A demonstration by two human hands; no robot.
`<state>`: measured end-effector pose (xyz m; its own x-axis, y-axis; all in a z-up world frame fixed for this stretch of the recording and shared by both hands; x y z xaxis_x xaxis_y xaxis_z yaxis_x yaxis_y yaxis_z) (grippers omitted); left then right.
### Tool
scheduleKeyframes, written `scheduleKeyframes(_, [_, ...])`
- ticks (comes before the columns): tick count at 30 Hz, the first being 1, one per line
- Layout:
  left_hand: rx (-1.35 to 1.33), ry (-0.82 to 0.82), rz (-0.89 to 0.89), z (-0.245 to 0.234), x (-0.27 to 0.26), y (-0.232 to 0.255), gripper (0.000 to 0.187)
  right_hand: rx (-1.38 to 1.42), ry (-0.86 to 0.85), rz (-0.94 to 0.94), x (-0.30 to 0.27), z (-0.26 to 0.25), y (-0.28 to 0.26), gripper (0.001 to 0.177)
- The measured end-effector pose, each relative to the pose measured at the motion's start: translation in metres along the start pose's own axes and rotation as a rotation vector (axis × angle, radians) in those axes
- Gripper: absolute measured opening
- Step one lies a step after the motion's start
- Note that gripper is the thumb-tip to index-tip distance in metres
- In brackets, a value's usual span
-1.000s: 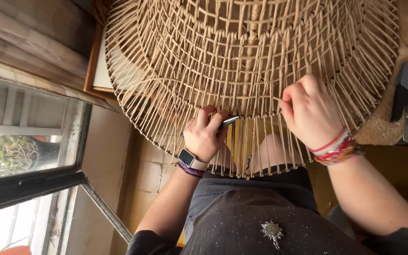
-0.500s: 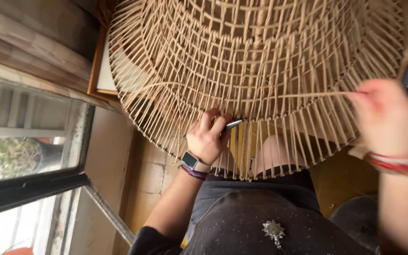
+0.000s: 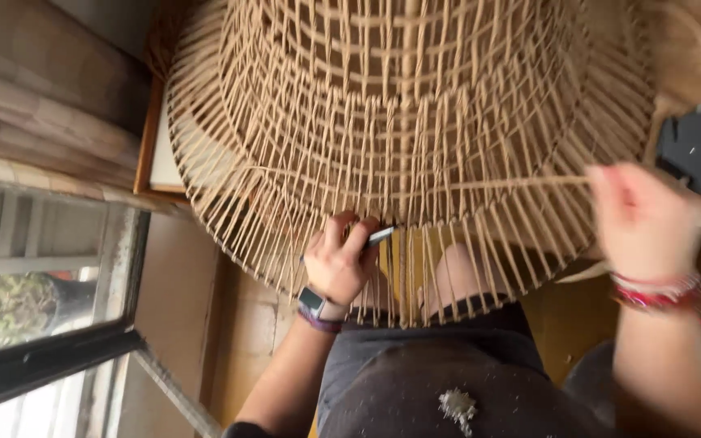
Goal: Weaving rattan strands into a large wicker structure and trimming them with pliers
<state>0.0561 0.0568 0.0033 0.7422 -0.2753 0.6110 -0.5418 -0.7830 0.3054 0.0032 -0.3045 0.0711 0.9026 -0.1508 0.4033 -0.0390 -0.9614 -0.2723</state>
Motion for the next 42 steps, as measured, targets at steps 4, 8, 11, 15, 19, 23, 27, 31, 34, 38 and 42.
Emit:
scheduleKeyframes(4, [-0.002, -0.012, -0.001, -0.002, 0.001, 0.002, 0.009, -0.585, -0.001, -0.151, 0.004, 0.03, -0.057, 0.018])
scheduleKeyframes(8, [-0.009, -0.041, -0.01, -0.005, 0.003, 0.005, 0.012, 0.315, -0.126, -0.285, 0.008, 0.054, -0.085, 0.014])
scheduleKeyframes(11, [-0.011, -0.057, -0.01, -0.006, 0.003, -0.001, 0.016, 0.338, 0.004, -0.156, 0.002, 0.007, -0.027, 0.003])
scheduleKeyframes(15, [-0.011, -0.058, -0.02, -0.006, 0.004, 0.004, 0.013, -0.14, -0.278, 0.095, 0.005, 0.015, -0.068, 0.033])
scheduleKeyframes(19, [0.037, -0.164, -0.105, 0.009, -0.02, 0.0, 0.03, -0.028, -0.119, -0.235, -0.007, 0.088, -0.067, 0.022])
scheduleKeyframes(23, [-0.022, -0.068, -0.056, -0.004, 0.002, 0.005, 0.008, 0.099, 0.079, -0.151, -0.013, 0.016, 0.002, 0.008])
scheduleKeyframes(27, [-0.024, -0.075, -0.089, -0.002, 0.0, 0.007, 0.011, -0.159, -0.223, -0.046, 0.012, 0.021, -0.074, 0.022])
scheduleKeyframes(31, [-0.012, -0.07, -0.076, 0.0, -0.005, 0.006, 0.008, 0.14, -0.238, -0.33, 0.011, 0.058, -0.09, 0.013])
scheduleKeyframes(34, [-0.039, -0.077, -0.085, 0.002, -0.004, 0.005, 0.01, 0.125, -0.062, 0.05, -0.003, 0.017, -0.027, 0.022])
scheduleKeyframes(38, [-0.032, -0.056, -0.095, 0.002, -0.003, 0.007, 0.008, -0.044, -0.179, -0.169, 0.01, 0.043, -0.081, 0.015])
scheduleKeyframes(42, [-0.023, -0.103, -0.124, -0.009, 0.002, 0.011, 0.012, 0.086, -0.089, -0.306, 0.021, 0.044, -0.1, 0.01])
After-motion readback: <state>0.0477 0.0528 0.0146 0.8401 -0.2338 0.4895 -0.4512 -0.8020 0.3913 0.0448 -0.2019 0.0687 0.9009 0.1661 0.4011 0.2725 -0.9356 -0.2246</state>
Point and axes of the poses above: each hand's wrist, its own x-axis towards the middle knuckle, its own z-axis out of the palm, y = z × x, the point moved 4 cm from there along x, towards the middle knuckle, and after that the axes turned 1 degree about -z, right-handed, at the moved point
